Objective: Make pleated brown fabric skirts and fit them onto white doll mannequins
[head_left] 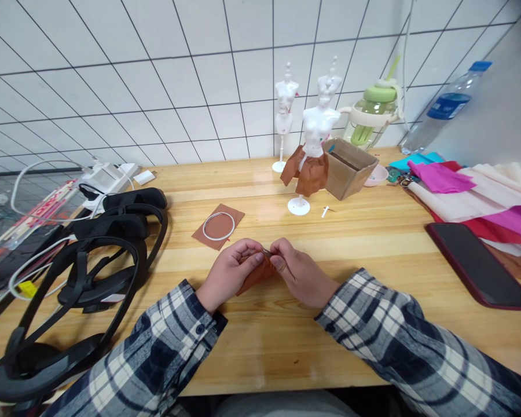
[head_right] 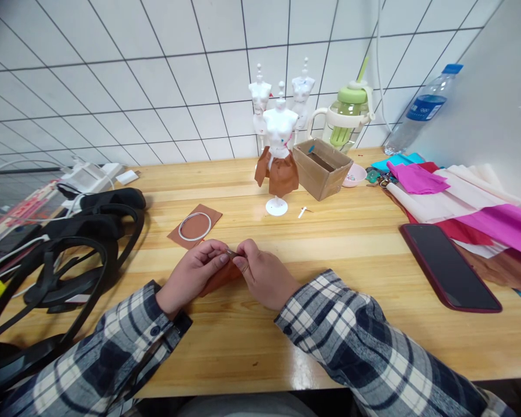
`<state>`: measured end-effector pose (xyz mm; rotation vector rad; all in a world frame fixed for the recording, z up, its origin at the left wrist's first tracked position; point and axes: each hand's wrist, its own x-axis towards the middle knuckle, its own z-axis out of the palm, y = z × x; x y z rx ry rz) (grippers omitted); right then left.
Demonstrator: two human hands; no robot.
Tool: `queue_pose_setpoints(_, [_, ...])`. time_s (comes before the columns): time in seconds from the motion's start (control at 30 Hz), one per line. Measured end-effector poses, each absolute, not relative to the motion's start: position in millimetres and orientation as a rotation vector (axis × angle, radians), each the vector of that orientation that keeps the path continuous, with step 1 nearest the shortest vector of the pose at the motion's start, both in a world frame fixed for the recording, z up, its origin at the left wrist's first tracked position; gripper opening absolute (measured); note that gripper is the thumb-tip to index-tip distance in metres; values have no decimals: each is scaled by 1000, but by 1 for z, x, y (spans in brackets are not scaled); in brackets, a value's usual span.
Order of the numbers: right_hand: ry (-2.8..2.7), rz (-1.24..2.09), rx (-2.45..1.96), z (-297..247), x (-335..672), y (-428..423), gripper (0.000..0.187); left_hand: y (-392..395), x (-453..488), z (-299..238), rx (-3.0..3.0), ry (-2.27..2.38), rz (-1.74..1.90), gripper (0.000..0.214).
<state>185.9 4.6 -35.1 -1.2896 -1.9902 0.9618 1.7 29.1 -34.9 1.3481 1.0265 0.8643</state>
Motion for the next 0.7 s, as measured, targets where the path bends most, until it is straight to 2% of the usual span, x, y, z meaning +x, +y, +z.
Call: queue_pose_setpoints(0.7, [-1989, 952, -1284, -37, 186, 5, 12, 29, 3, -32, 1324, 1035, 864, 30])
